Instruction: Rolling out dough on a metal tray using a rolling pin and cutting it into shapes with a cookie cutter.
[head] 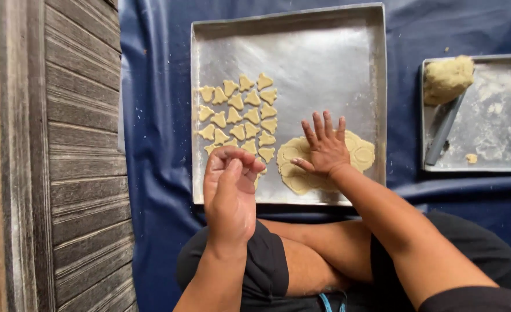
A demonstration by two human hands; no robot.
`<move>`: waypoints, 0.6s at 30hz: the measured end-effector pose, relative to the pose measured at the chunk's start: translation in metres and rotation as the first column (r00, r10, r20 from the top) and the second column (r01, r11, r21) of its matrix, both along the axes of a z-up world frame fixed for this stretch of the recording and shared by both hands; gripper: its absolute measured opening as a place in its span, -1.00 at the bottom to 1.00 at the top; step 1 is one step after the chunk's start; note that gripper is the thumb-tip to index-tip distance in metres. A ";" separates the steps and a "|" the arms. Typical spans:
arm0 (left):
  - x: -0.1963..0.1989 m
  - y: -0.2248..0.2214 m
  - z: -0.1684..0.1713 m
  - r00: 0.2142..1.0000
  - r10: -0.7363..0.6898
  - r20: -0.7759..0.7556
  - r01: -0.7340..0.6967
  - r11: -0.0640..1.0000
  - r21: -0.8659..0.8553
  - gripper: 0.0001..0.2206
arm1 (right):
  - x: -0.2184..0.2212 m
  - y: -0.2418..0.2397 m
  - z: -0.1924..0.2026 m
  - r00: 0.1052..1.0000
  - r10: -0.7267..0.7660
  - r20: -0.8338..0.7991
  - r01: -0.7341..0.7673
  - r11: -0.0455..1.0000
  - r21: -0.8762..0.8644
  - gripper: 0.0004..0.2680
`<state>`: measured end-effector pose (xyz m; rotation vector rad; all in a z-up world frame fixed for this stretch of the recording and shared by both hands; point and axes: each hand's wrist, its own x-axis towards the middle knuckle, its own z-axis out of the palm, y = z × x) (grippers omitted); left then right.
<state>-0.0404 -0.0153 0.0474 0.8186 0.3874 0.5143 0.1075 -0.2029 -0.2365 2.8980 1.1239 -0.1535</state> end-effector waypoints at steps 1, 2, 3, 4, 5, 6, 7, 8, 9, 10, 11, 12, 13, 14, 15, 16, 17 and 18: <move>0.005 0.000 -0.004 1.000 0.004 0.008 -0.004 0.999 0.040 -0.92 | 0.004 0.002 0.000 1.000 -0.020 0.000 0.020 1.000 0.014 -0.11; 0.007 0.003 -0.009 1.000 0.007 0.002 -0.007 0.999 0.039 -0.92 | 0.005 0.002 -0.001 1.000 -0.018 -0.006 0.018 1.000 0.013 -0.11; 0.010 0.005 -0.014 0.998 0.031 -0.063 -0.027 0.997 0.069 -0.93 | 0.005 0.002 -0.004 0.995 -0.040 -0.086 0.051 0.990 0.131 -0.15; 0.019 0.009 -0.020 0.993 0.047 -0.112 -0.036 0.995 0.097 -0.93 | 0.015 0.001 -0.004 0.986 -0.063 -0.154 0.100 0.965 0.244 -0.19; 0.020 0.011 -0.021 0.994 0.039 -0.103 -0.029 0.995 0.094 -0.93 | 0.026 -0.005 -0.008 0.987 -0.071 -0.145 0.105 0.965 0.242 -0.19; 0.019 0.013 -0.022 0.993 0.049 -0.111 -0.044 0.998 0.046 -0.93 | 0.035 -0.010 -0.014 0.964 -0.213 -0.158 0.253 0.918 0.306 -0.31; 0.019 0.015 -0.023 0.991 0.058 -0.121 -0.059 0.998 -0.002 -0.93 | 0.043 -0.015 -0.020 0.920 -0.348 -0.182 0.392 0.844 0.366 -0.41; 0.017 0.016 -0.023 0.991 0.051 -0.125 -0.052 0.999 -0.005 -0.93 | 0.051 -0.031 -0.017 0.917 -0.355 -0.184 0.399 0.842 0.362 -0.41; 0.015 0.018 -0.023 0.988 0.079 -0.130 -0.075 0.997 0.032 -0.93 | 0.058 -0.048 -0.015 0.925 -0.301 -0.231 0.378 0.792 0.480 -0.57; 0.016 0.019 -0.022 0.986 0.107 -0.129 -0.098 0.993 0.070 -0.94 | 0.069 -0.065 -0.011 0.934 -0.239 -0.266 0.354 0.724 0.592 -0.71; 0.015 0.020 -0.022 0.987 0.100 -0.129 -0.092 0.994 0.067 -0.94 | 0.057 -0.073 -0.011 0.932 -0.246 -0.265 0.359 0.723 0.590 -0.71; 0.017 0.021 -0.022 0.986 0.102 -0.132 -0.090 0.992 0.093 -0.93 | 0.050 -0.081 -0.009 0.938 -0.269 -0.220 0.332 0.880 0.340 -0.70; 0.019 0.021 -0.021 0.985 0.103 -0.135 -0.088 0.989 0.118 -0.91 | 0.043 -0.089 -0.007 0.944 -0.280 -0.172 0.294 0.954 0.056 -0.70; 0.024 0.021 -0.025 0.986 0.100 -0.130 -0.085 0.990 0.113 -0.91 | 0.031 -0.087 0.006 0.944 -0.284 -0.165 0.296 0.954 0.053 -0.70; 0.028 0.022 -0.029 0.985 0.104 -0.140 -0.085 0.987 0.134 -0.91 | 0.019 -0.084 0.019 0.958 -0.234 -0.166 0.243 0.970 0.031 -0.65; 0.031 0.023 -0.032 0.982 0.111 -0.153 -0.087 0.984 0.158 -0.90 | 0.005 -0.079 0.031 0.968 -0.181 -0.172 0.186 0.982 0.012 -0.60; 0.033 0.022 -0.035 0.982 0.111 -0.151 -0.087 0.984 0.155 -0.90 | 0.002 -0.079 0.035 0.969 -0.182 -0.169 0.186 0.982 0.010 -0.60; 0.034 0.022 -0.037 0.980 0.123 -0.158 -0.090 0.975 0.202 -0.90 | -0.004 -0.077 0.038 0.979 -0.177 -0.104 0.176 0.984 -0.011 -0.59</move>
